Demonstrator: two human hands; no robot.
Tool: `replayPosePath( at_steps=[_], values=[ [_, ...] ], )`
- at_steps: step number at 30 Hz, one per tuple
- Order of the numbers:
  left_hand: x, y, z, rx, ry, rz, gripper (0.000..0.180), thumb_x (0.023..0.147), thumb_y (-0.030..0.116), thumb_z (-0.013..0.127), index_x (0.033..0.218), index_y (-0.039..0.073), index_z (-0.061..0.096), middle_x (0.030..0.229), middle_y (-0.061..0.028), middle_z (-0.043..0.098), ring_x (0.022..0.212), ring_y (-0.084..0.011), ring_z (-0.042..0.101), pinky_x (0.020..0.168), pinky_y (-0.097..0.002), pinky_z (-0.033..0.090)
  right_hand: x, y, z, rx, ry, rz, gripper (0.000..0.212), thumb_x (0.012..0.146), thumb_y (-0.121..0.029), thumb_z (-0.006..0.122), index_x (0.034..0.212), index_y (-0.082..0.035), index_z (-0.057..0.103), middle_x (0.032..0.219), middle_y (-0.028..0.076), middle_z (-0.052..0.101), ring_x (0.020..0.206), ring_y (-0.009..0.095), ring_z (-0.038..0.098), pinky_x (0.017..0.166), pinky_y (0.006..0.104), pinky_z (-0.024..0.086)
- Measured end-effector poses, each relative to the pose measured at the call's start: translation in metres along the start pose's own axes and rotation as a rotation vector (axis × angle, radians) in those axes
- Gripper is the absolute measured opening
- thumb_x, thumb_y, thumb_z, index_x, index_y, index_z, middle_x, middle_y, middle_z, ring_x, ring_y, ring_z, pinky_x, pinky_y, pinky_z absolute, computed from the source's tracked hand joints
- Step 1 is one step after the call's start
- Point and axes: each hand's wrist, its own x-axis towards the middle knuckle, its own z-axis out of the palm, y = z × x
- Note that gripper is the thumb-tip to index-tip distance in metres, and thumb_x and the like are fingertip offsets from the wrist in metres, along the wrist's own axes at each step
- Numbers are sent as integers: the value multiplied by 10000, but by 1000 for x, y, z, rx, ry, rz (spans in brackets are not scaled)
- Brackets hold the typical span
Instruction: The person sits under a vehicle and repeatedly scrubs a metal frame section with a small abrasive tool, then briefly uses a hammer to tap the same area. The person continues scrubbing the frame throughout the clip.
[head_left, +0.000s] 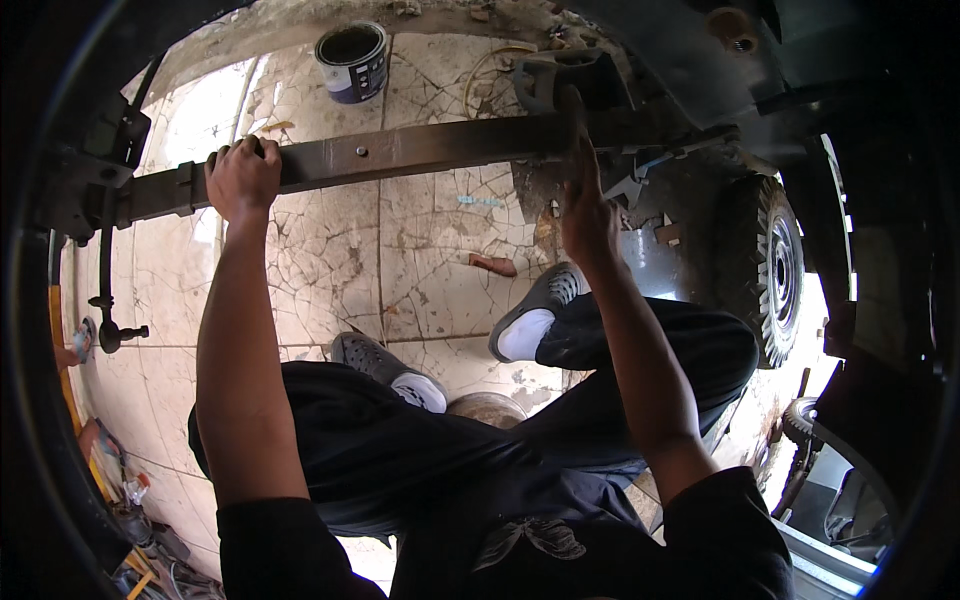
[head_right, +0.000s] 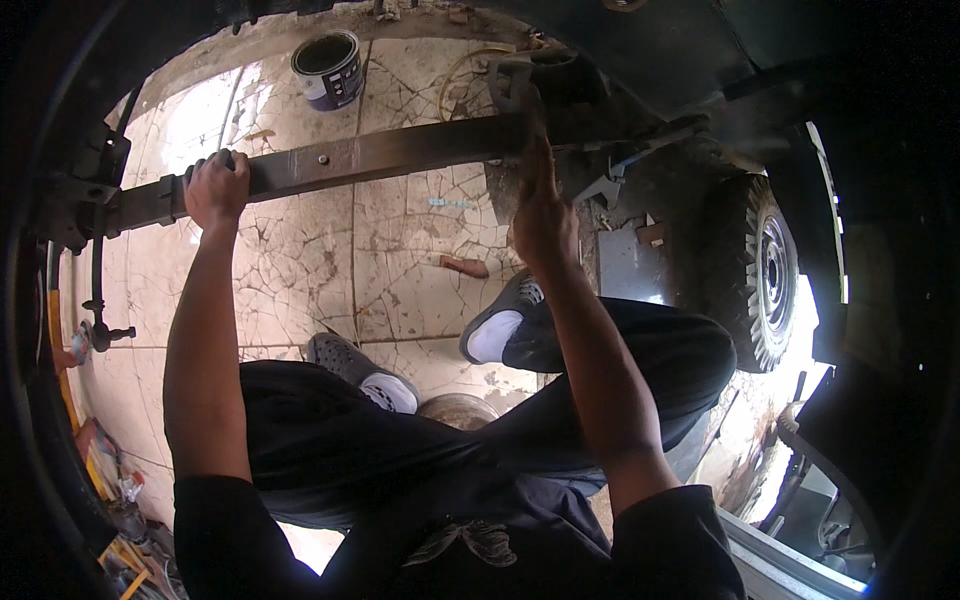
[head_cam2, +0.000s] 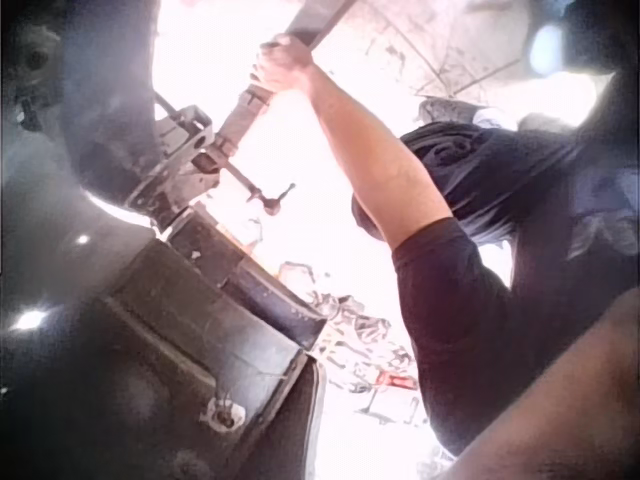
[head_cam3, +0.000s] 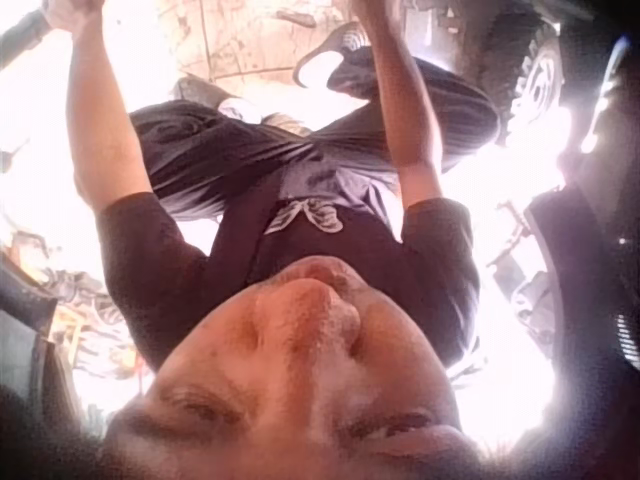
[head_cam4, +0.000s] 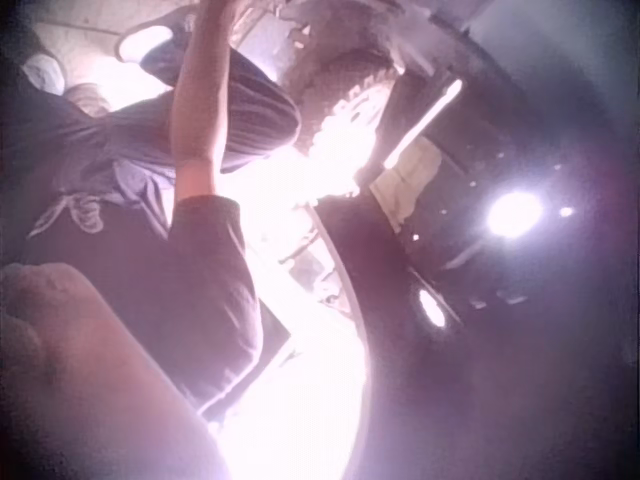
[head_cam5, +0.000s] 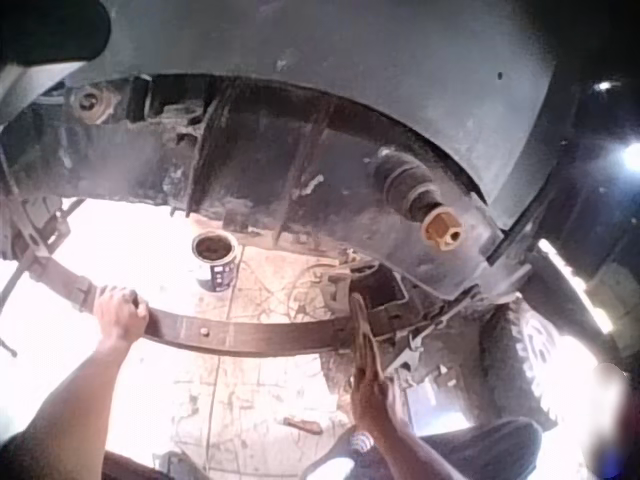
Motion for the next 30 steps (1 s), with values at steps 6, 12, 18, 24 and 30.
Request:
replayPosePath(
  at_steps=[6, 12, 18, 24, 30],
  values=[
    [5, 4, 2, -27, -28, -26, 400, 1006, 393, 519, 1044, 133, 821, 1129, -66, 795, 1148, -239, 690, 1146, -407, 414, -5, 5, 2, 31, 64, -51, 779, 1084, -209, 550, 1707, -232, 83, 1290, 351, 660, 832, 551, 715, 741, 648, 598],
    [1, -2, -2, -24, -44, -30, 382, 993, 397, 544, 1065, 135, 812, 1135, -56, 794, 1163, -234, 679, 1119, -410, 426, -49, 19, 0, 71, 63, -108, 792, 1067, -171, 588, 1707, -239, 126, 1241, 324, 692, 918, 545, 714, 817, 624, 599],
    [5, -5, 1, -31, -28, -8, 369, 988, 393, 565, 1059, 128, 812, 1143, -57, 792, 1159, -240, 679, 1118, -411, 427, 27, -23, -13, -46, -77, 34, 793, 1074, -215, 545, 1711, -290, 78, 1113, 341, 731, 991, 553, 714, 875, 650, 573],
    [2, -3, 3, -67, -34, -3, 375, 989, 390, 565, 1058, 120, 816, 1138, -66, 792, 1145, -251, 685, 1122, -414, 428, 23, -5, -12, -15, -7, -69, 810, 1063, -242, 583, 1708, -319, 98, 1037, 370, 718, 941, 581, 701, 834, 673, 564],
    [-1, -6, -2, -60, 6, -23, 373, 994, 390, 560, 1050, 124, 815, 1142, -54, 795, 1168, -247, 681, 1116, -413, 435, -27, 17, -3, 101, 5, -85, 794, 1073, -202, 576, 1705, -314, 108, 1213, 334, 703, 1036, 567, 691, 879, 625, 575]
  ],
)
